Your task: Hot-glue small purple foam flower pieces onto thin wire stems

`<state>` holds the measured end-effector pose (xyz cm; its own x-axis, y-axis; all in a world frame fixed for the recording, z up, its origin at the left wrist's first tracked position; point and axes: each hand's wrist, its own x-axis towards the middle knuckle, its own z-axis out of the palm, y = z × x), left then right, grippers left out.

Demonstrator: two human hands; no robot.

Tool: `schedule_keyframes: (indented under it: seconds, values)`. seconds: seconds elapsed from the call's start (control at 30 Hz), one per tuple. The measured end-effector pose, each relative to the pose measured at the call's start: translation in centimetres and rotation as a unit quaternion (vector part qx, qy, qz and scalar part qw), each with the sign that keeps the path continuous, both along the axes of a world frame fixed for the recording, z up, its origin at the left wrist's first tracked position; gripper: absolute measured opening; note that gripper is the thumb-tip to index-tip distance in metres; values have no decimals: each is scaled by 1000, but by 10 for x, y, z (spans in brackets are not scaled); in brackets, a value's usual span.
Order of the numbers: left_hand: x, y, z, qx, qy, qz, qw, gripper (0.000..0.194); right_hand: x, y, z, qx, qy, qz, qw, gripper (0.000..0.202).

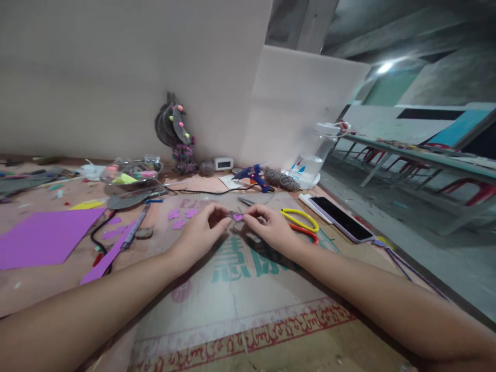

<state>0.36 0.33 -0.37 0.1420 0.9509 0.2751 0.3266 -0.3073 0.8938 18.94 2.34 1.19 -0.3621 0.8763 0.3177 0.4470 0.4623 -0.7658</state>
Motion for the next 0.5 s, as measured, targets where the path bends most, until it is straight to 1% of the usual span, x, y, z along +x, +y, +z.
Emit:
schedule_keyframes:
  seconds: [0.1, 0.17, 0.3, 0.5]
  values:
    - [1, 0, 0, -29, -33, -26, 999, 25, 0, -2, 0, 94, -26, 22, 995, 11]
    - [2, -1, 1, -36, -34, -31, 998, 25, 0, -2, -1, 132, -39, 30, 990, 10]
    - [3, 0, 0, -26, -29, -37, 999, 26, 2, 0, -2, 151, -54, 37, 986, 9]
    - [2, 1, -2, -12, -1, -86, 996, 26, 3, 2, -6, 162, -57, 69, 983, 9]
